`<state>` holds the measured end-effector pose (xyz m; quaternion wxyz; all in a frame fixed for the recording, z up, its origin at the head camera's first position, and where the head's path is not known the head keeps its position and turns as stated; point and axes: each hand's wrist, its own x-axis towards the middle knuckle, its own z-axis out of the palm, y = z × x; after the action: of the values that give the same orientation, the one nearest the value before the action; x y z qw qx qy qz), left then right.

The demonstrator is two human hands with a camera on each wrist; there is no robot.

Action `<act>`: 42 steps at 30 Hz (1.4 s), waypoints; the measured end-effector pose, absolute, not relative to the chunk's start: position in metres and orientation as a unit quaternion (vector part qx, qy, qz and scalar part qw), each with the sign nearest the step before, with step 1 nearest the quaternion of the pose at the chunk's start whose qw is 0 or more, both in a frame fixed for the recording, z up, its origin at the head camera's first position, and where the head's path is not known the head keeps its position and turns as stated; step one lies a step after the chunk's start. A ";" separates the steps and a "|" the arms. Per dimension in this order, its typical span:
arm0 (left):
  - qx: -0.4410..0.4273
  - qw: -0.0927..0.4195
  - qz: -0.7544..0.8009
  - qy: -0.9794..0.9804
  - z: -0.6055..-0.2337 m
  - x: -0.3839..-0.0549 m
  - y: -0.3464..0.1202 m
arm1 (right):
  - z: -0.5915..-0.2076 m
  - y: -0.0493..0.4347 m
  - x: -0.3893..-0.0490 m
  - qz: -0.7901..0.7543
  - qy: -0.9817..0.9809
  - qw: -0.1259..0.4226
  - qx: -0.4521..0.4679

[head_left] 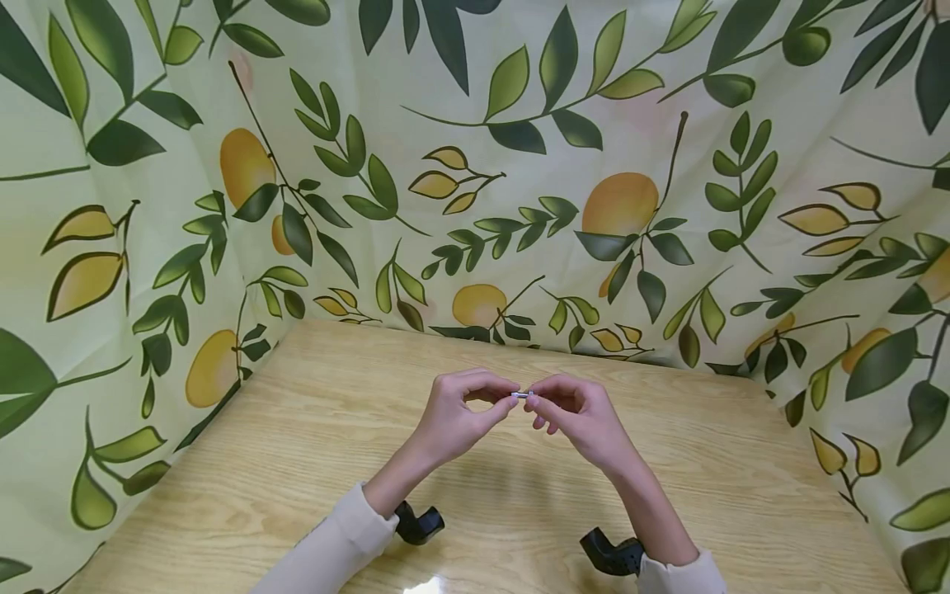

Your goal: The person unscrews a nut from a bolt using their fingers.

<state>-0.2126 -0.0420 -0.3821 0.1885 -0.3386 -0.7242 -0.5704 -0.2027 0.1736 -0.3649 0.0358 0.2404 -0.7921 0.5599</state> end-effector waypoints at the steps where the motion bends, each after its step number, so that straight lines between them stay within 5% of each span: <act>1: -0.338 0.188 -0.570 -0.725 -0.382 -0.213 -0.042 | -0.365 0.174 -0.202 0.560 -0.792 0.038 0.241; 42: -0.342 0.189 -0.561 -0.729 -0.381 -0.210 -0.041 | -0.364 0.175 -0.202 0.551 -0.803 0.038 0.225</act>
<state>-0.2103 -0.0408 -0.3806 0.1892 -0.3423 -0.7293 -0.5615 -0.2016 0.1747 -0.3636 0.0375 0.2248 -0.8027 0.5511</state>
